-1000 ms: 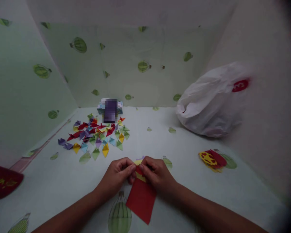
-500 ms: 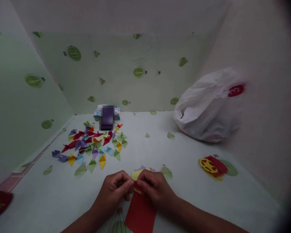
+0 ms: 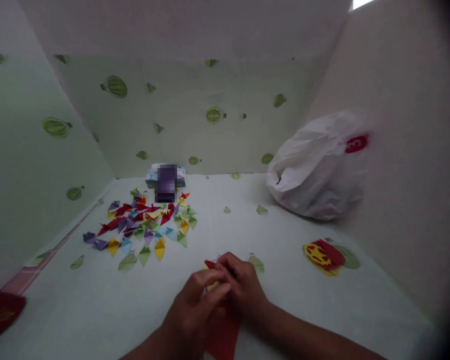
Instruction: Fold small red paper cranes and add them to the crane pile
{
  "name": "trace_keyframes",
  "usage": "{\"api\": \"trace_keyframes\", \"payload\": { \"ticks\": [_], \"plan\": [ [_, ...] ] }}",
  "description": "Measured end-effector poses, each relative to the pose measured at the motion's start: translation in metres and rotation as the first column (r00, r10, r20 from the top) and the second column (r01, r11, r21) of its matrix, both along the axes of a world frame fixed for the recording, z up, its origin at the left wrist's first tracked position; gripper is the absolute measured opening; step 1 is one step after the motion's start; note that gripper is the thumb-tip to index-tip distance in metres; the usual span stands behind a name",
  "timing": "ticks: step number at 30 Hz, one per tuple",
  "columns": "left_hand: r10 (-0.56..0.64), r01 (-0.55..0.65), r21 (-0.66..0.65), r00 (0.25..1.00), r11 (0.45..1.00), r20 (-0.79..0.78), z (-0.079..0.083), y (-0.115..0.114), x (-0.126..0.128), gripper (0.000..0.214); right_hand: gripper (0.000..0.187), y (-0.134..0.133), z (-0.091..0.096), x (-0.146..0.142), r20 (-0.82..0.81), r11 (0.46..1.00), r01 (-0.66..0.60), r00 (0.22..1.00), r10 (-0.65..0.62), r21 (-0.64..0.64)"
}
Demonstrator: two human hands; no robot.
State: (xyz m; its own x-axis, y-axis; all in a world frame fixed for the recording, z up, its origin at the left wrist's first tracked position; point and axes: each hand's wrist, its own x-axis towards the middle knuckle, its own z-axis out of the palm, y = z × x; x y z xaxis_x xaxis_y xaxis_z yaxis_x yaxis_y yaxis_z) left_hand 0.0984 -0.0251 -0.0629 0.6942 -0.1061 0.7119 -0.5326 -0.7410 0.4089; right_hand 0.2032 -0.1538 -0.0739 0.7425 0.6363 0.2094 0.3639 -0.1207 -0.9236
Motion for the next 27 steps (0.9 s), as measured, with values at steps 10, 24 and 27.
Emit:
{"api": "trace_keyframes", "payload": {
  "ticks": [10,24,27],
  "plan": [
    [-0.215,0.228,0.203,0.973,0.952,-0.084,-0.004,-0.031,-0.018,0.039,0.028,0.003,0.003,-0.002,0.070,0.979,0.205,0.977,-0.203,-0.019],
    [-0.146,0.163,0.215,0.985,0.963,-0.090,0.000,-0.033,-0.024,0.062,0.030,0.006,0.022,0.005,0.192,0.958,0.283,0.939,-0.287,0.047],
    [-0.100,0.122,0.189,0.988,0.974,-0.122,0.000,-0.039,-0.032,0.072,0.028,0.009,0.027,0.003,0.217,0.961,0.270,0.936,-0.277,0.061]
  ]
}}
